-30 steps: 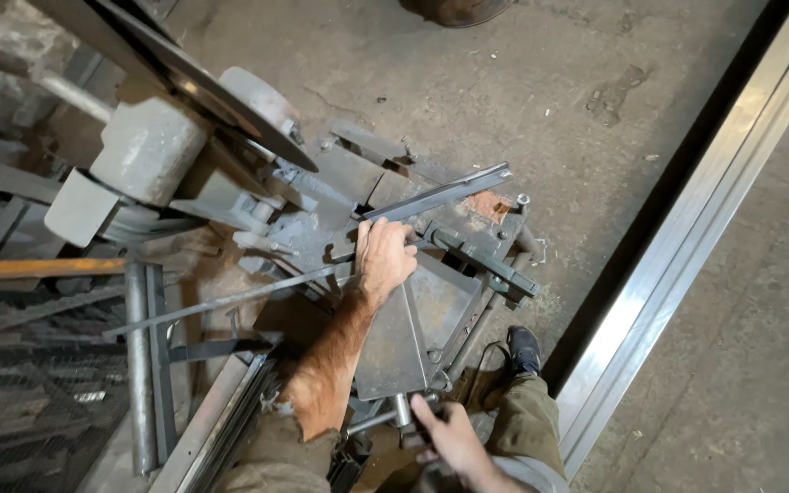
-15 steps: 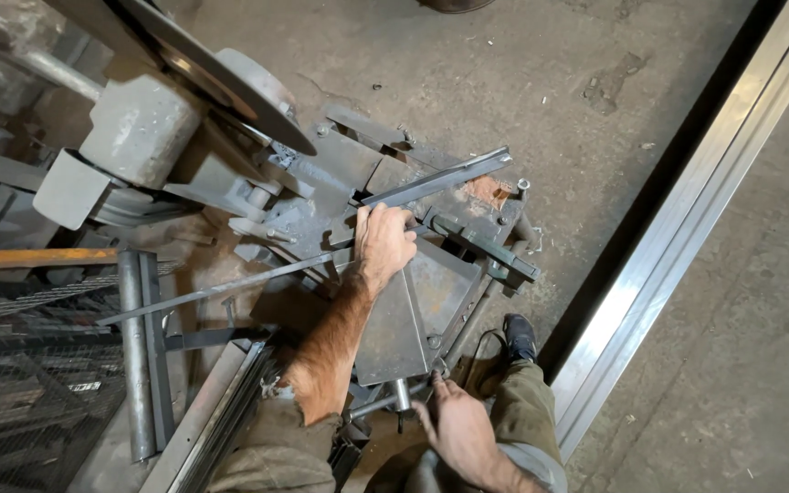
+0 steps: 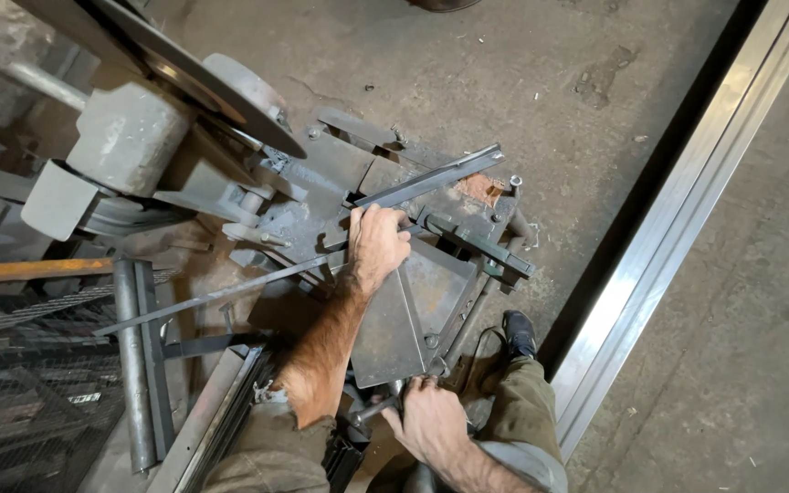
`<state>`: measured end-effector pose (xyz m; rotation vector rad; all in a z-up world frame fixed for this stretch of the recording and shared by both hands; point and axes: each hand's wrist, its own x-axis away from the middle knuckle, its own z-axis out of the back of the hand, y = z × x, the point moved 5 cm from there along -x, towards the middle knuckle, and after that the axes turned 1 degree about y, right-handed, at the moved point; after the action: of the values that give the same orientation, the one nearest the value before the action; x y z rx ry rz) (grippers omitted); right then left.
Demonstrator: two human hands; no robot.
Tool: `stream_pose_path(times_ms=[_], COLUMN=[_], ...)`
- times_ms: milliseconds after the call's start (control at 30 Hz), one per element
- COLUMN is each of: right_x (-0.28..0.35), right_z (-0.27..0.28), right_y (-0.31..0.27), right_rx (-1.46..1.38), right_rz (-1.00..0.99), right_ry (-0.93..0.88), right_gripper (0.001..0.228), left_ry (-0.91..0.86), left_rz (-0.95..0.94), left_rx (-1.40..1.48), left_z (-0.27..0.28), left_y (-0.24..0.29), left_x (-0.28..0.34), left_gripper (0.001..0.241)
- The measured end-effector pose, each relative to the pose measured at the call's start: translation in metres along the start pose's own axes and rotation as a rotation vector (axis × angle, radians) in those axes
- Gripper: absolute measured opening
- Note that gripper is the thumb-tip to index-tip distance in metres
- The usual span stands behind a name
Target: Cutting thin metal bars using a circular saw on a fabrication floor.
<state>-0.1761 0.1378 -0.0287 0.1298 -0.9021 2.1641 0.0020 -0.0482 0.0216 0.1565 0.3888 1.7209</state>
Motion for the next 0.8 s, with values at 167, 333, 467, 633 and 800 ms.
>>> stream_pose_path(times_ms=[167,333,467,633,800], right_x=[-0.006,-0.014,-0.021,-0.029,-0.025], right_z=[-0.014,-0.032,-0.058,-0.098,-0.092], right_y=[0.009,0.020,0.025,0.035,0.035], right_rx=[-0.203,-0.514,-1.109,-1.671,-1.470], right_rz=[0.041,0.014,-0.029,-0.008,0.031], right_ry=[0.114,0.050,-0.075,-0.325,-0.277], right_gripper=[0.068,0.057,0.047,0.046,0.057], left_ry=[-0.012,-0.014,-0.011,0.029,0.033], left_rz=[0.004,-0.016,-0.045,-0.073,-0.092], left_rx=[0.001,-0.019,-0.015,-0.027,-0.015], left_z=[-0.008,-0.008,-0.007,-0.001,0.002], left_y=[-0.007,-0.008,-0.009,-0.003,0.002], left_x=[-0.001,-0.002,-0.001,-0.001,0.002], left_gripper=[0.013,0.012,0.015,0.022,0.015])
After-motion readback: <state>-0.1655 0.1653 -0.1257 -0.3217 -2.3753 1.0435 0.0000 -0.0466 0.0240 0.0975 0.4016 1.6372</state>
